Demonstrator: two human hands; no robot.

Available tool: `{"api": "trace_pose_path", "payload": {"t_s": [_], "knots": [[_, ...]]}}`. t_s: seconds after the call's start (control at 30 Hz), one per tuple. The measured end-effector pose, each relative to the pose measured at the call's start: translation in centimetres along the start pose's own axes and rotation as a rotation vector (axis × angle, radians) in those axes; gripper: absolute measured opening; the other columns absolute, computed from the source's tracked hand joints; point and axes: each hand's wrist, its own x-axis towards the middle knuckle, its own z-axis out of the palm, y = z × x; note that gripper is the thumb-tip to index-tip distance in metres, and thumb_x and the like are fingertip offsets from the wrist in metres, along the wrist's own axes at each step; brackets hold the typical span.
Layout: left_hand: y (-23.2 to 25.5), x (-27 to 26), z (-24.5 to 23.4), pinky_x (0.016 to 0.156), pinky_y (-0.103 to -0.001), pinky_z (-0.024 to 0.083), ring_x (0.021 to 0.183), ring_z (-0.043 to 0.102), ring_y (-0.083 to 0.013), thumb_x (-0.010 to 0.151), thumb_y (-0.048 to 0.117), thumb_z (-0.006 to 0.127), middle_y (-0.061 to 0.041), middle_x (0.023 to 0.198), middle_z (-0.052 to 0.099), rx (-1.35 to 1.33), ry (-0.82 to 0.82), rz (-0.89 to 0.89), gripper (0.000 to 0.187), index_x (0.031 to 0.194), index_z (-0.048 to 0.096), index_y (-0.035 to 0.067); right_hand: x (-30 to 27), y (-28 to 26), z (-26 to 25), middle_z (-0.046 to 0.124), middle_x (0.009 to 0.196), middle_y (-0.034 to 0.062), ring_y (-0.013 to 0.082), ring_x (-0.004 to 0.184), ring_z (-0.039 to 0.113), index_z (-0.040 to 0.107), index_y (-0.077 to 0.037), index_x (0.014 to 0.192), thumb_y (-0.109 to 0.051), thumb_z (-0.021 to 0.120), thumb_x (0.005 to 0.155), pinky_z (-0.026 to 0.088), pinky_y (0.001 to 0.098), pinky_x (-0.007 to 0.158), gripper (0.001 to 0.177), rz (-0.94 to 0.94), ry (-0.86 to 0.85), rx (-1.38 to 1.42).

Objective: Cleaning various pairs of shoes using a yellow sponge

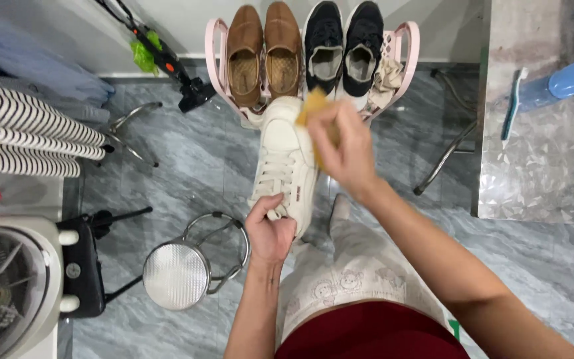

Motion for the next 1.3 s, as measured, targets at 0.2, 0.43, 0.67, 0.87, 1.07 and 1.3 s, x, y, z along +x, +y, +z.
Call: {"api": "trace_pose_path", "payload": {"t_s": [0.2,0.43,0.67,0.87,1.07,1.3], "knots": [[-2.0,7.6,-11.9,0.113,-0.054,0.057,0.12,0.066,-0.0153,0.091,0.0,0.075,-0.013,0.117,0.073,0.369,-0.056,0.049,0.027,0.116,0.084,-0.006,1.9,3.4,0.2,0.072,0.103,0.0144,0.034,0.099,0.071,0.076,-0.006,0.114,-0.011,0.08,0.116,0.058,0.0497,0.092,0.007,0.053,-0.039,0.045],[0.0,4.1,-8.7,0.117,-0.045,0.053,0.118,0.057,-0.0128,0.086,0.003,0.082,-0.014,0.117,0.071,0.478,-0.025,0.15,0.027,0.112,0.088,-0.003,2.8,2.7,-3.0,0.074,0.107,0.014,0.0246,0.104,0.069,0.076,-0.007,0.123,-0.015,0.077,0.119,0.057,0.0474,0.096,0.009,0.185,0.018,0.178],[-1.3,3.4,-7.8,0.134,-0.061,0.031,0.136,0.046,-0.0193,0.091,0.016,0.087,-0.019,0.144,0.065,0.665,-0.056,0.115,0.038,0.126,0.093,0.002,3.0,1.2,-1.3,0.072,0.108,0.016,0.0377,0.105,0.075,0.077,-0.004,0.12,-0.005,0.077,0.117,0.058,0.0509,0.098,0.003,0.071,0.046,0.052],[-2.3,2.1,-7.2,0.108,-0.052,0.054,0.113,0.06,-0.022,0.082,0.01,0.093,-0.016,0.115,0.069,0.705,-0.11,0.221,0.035,0.113,0.087,-0.005,0.8,2.7,-1.5,0.067,0.108,0.0115,0.0366,0.102,0.072,0.078,-0.007,0.118,-0.009,0.077,0.116,0.059,0.0494,0.093,0.003,-0.056,-0.068,-0.156],[-2.7,3.7,-6.8,0.106,-0.05,0.052,0.108,0.06,-0.0221,0.083,0.009,0.092,-0.015,0.113,0.069,0.653,-0.142,0.266,0.04,0.119,0.085,-0.008,-0.6,1.7,0.7,0.075,0.1,0.0121,0.0429,0.095,0.078,0.076,-0.013,0.116,-0.008,0.074,0.113,0.062,0.054,0.087,0.006,-0.008,-0.017,-0.112],[-0.3,-4.0,2.4,0.121,-0.053,0.049,0.13,0.061,-0.0265,0.083,0.023,0.096,-0.018,0.134,0.075,0.906,-0.011,0.285,0.068,0.142,0.081,-0.008,2.9,2.6,-2.1,0.076,0.115,0.0165,0.0358,0.109,0.076,0.068,-0.007,0.127,-0.011,0.069,0.123,0.06,0.0526,0.099,0.006,0.076,0.128,-0.021]]}}
